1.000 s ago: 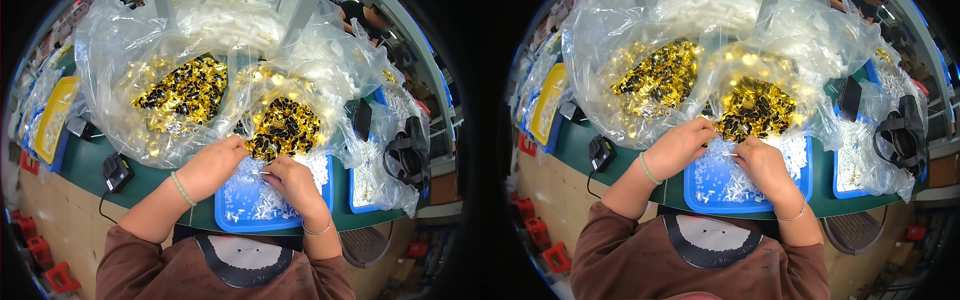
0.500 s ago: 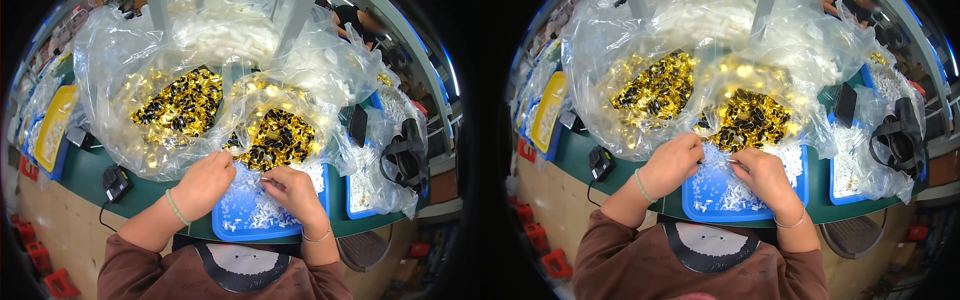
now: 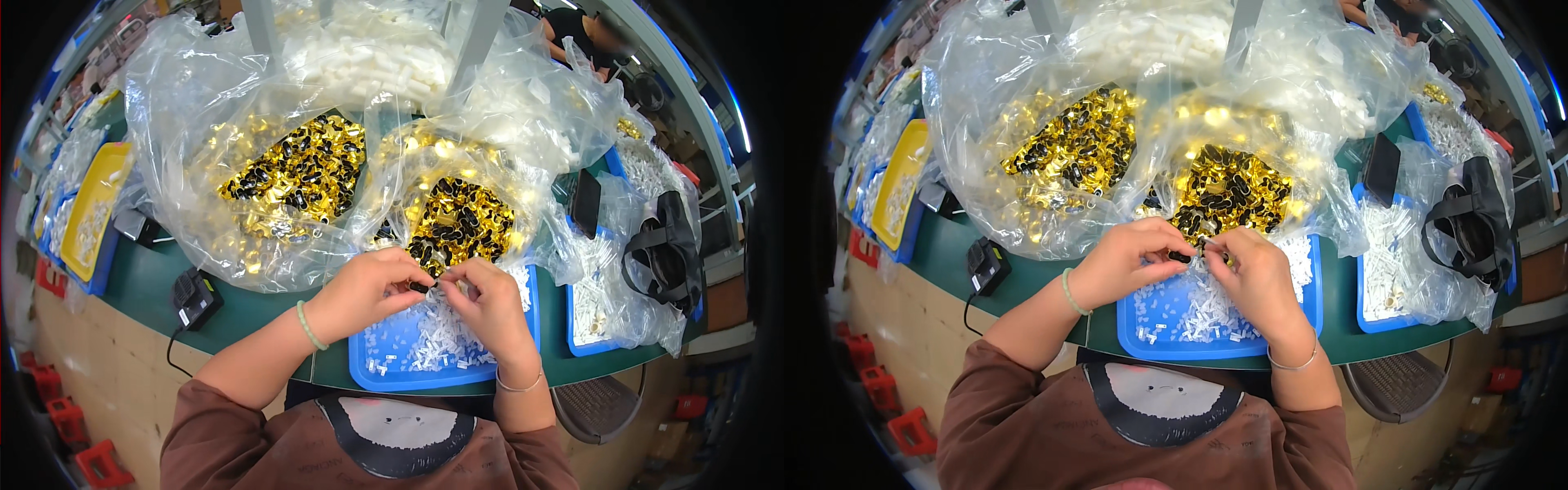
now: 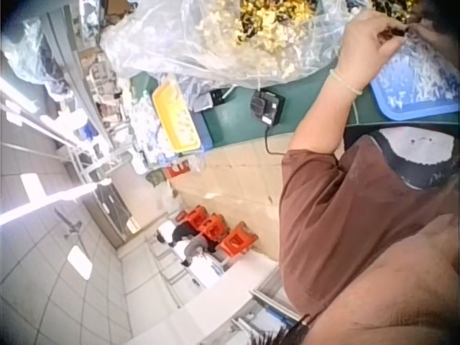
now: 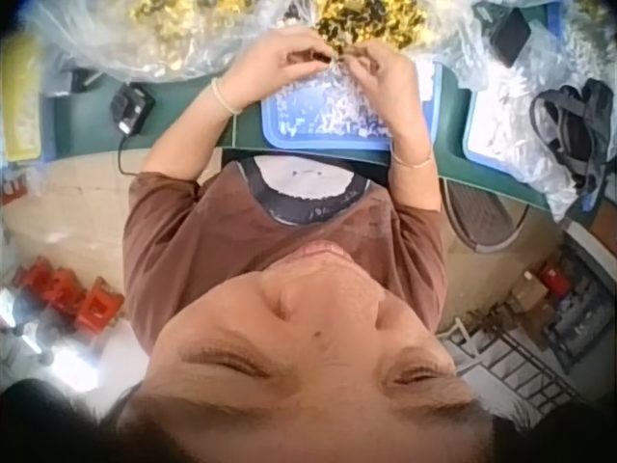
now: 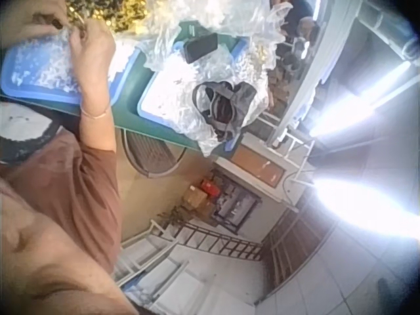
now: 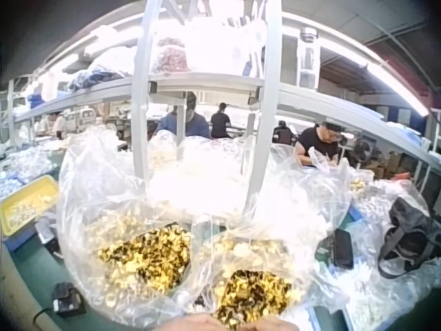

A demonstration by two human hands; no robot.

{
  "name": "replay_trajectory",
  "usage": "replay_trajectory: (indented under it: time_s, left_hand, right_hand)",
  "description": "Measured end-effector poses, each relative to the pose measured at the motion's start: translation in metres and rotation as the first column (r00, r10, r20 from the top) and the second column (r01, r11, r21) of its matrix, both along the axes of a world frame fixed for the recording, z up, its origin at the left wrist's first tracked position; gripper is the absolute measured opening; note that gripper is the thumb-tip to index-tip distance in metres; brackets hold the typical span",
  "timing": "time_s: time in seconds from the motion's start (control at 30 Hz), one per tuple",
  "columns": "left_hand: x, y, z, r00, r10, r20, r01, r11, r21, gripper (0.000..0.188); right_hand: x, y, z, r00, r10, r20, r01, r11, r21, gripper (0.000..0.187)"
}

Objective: The person sits at a workbench and repeatedly picks up small white plastic pieces and gold-colored metal components. They insert the white pieces into the metal components by hand, performing a repetitive assembly task. The person handles the items one at a time, placing the assembled units into a blue tray.

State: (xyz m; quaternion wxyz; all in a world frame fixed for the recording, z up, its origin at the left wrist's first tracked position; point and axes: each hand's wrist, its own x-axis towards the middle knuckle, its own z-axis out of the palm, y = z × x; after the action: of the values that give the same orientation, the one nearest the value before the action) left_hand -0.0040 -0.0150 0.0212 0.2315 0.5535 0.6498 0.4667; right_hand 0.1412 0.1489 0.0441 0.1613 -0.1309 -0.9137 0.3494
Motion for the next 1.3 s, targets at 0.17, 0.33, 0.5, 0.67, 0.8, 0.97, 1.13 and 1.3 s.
replay_trajectory:
  time_s: [0.17,0.33,0.5,0.67,0.8,0.97,1.13,1.3]
  left_hand:
    - [0.007,0.006,-0.008,0.907,0.086,0.412,-0.092,0.996,-0.006,0.031]
    - [0.008,0.01,-0.004,0.69,0.068,0.72,-0.012,0.996,-0.083,0.035]
    - [0.009,0.011,-0.016,0.52,0.0,0.854,0.013,1.0,-0.008,0.038]
    - [0.009,0.012,-0.014,0.379,0.007,0.926,0.033,0.999,-0.021,0.04]
    - [0.012,0.014,-0.016,0.317,-0.018,0.948,0.009,1.0,0.016,0.041]
    - [0.015,0.018,-0.019,0.253,-0.026,0.967,-0.014,0.999,0.031,0.042]
    - [0.016,0.017,-0.019,0.238,-0.065,0.969,-0.015,0.997,0.07,0.043]
    - [0.017,0.019,-0.018,0.227,-0.047,0.973,-0.011,0.999,0.051,0.043]
  right_hand:
    - [-0.001,-0.002,0.001,0.988,-0.129,-0.088,0.105,0.967,-0.231,0.011]
    - [0.003,-0.002,-0.002,0.985,-0.136,-0.106,0.087,0.924,-0.373,0.011]
    - [-0.002,-0.007,-0.002,0.982,-0.084,-0.167,0.039,0.966,-0.255,0.009]
    - [-0.002,-0.009,-0.003,0.976,-0.133,-0.17,0.093,0.97,-0.225,0.009]
    - [-0.003,-0.01,-0.005,0.969,-0.128,-0.21,0.089,0.978,-0.186,0.01]
    - [-0.007,-0.013,-0.009,0.954,-0.096,-0.284,0.087,0.995,-0.044,0.009]
    - [-0.007,-0.015,-0.005,0.963,-0.114,-0.245,0.081,0.987,-0.139,0.01]
    - [-0.008,-0.013,-0.011,0.959,-0.109,-0.26,0.096,0.993,-0.062,0.01]
